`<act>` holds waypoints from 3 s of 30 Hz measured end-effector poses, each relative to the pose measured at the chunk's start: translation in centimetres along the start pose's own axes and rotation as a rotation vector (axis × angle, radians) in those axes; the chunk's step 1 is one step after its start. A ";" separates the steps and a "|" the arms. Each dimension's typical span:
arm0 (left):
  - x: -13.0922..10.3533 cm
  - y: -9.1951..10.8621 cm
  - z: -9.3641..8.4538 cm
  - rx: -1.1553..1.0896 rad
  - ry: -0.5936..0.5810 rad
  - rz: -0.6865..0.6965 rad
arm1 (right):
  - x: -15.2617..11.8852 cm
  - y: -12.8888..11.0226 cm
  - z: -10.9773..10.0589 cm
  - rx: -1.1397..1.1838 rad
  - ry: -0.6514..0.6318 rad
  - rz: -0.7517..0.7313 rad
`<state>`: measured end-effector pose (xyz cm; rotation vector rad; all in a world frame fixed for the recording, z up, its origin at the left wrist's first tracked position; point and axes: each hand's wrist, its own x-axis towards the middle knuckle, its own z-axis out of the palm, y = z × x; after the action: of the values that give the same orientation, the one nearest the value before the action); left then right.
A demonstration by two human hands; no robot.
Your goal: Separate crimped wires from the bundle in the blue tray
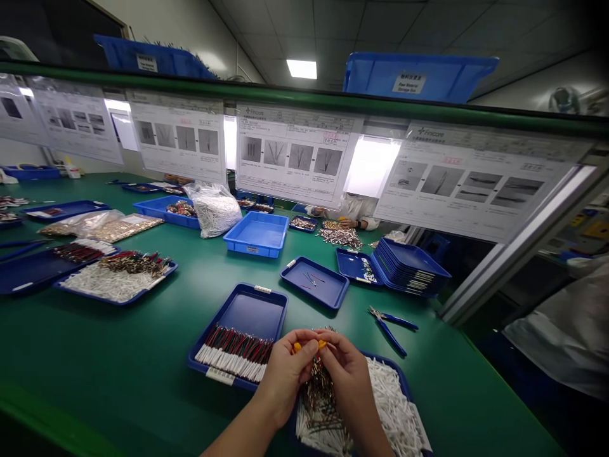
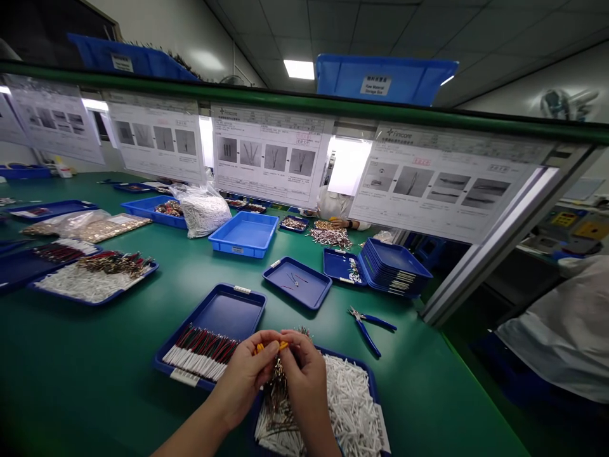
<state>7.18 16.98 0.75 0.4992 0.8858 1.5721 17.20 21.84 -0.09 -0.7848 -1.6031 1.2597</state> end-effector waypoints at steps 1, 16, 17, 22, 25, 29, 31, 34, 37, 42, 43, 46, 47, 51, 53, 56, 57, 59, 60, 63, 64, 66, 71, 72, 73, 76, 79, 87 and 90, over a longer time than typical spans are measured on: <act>0.0 0.0 0.0 0.019 0.003 0.025 | 0.0 0.0 0.0 0.048 -0.005 0.018; -0.9 0.3 0.2 0.199 0.004 0.283 | -0.4 -0.7 0.1 -0.077 0.081 -0.296; -1.0 0.3 0.2 0.205 0.008 0.285 | -0.4 -0.6 0.1 -0.108 0.094 -0.327; -1.1 0.2 0.2 0.147 -0.011 0.250 | -0.5 0.3 -0.2 -0.135 0.093 -0.354; -1.1 0.0 0.3 0.115 -0.012 0.207 | -0.4 0.6 -0.3 -0.103 0.079 -0.371; -1.0 0.0 0.4 0.074 -0.020 0.157 | -0.2 0.4 -0.2 -0.091 0.063 -0.398; -0.9 0.1 0.4 0.060 -0.034 0.132 | -0.1 0.3 -0.2 -0.096 0.071 -0.397; -0.8 0.1 0.3 0.045 -0.058 0.094 | -0.2 0.1 -0.2 -0.124 0.108 -0.401; -0.8 0.1 0.3 0.017 -0.071 0.066 | -0.2 0.1 -0.4 -0.124 0.130 -0.402; -0.9 0.1 0.4 0.001 -0.095 0.050 | -0.3 0.0 -0.4 -0.072 0.115 -0.319; -0.8 0.1 0.4 0.002 -0.100 0.052 | -0.3 0.0 -0.3 -0.068 0.112 -0.308; -0.7 0.1 0.3 0.014 -0.108 0.060 | -0.4 -0.2 0.0 -0.027 0.119 -0.302; -0.7 0.1 0.2 0.020 -0.109 0.063 | -0.4 -0.2 0.1 -0.012 0.125 -0.313; -0.7 0.1 0.1 0.035 -0.107 0.082 | -0.5 -0.4 0.1 -0.029 0.101 -0.321; -0.9 0.1 0.2 0.079 -0.086 0.107 | -0.6 -0.5 0.1 0.005 0.080 -0.256; -1.1 0.1 0.5 0.255 -0.009 0.218 | -0.6 -0.5 0.2 0.102 0.068 -0.174; -1.2 0.1 0.5 0.334 0.015 0.277 | -0.6 -0.5 0.2 0.113 0.072 -0.161; -1.2 0.0 0.6 0.495 0.044 0.403 | -0.6 -0.3 0.2 0.096 0.094 -0.140; -1.2 -0.1 0.5 0.574 0.049 0.463 | -0.6 -0.3 0.2 0.081 0.103 -0.130; -1.1 -0.3 0.2 0.795 0.057 0.613 | -0.7 -0.1 0.2 0.047 0.124 -0.099; -1.1 -0.3 0.0 0.859 0.058 0.656 | -0.7 0.0 0.2 0.041 0.133 -0.092; -1.1 -0.4 -0.2 0.968 0.057 0.737 | -0.8 -0.1 0.4 0.031 0.152 -0.081; -1.4 -0.6 -0.1 1.170 0.036 0.893 | -1.2 -0.6 0.9 0.056 0.203 -0.046; -1.4 -0.7 -0.1 1.183 0.034 0.901 | -1.2 -0.6 1.0 0.075 0.212 -0.037; -1.4 -0.8 -0.1 1.179 0.034 0.901 | -1.2 -0.6 1.0 0.093 0.216 -0.027; -1.3 -0.9 -0.2 1.091 0.026 0.838 | -1.1 -0.6 0.9 0.126 0.220 -0.014; -1.1 -0.6 -0.2 0.912 0.037 0.675 | -0.9 -0.4 0.8 0.145 0.171 -0.039; -0.3 -0.1 -0.1 0.373 -0.004 0.252 | -0.5 0.1 0.9 0.149 0.059 -0.129; -0.5 -0.2 0.0 0.338 0.019 0.244 | -0.3 0.2 0.7 0.161 0.037 -0.144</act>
<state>7.43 16.55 0.70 0.8608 1.1473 1.6536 16.62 21.31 -0.41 -0.5786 -1.4813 1.2453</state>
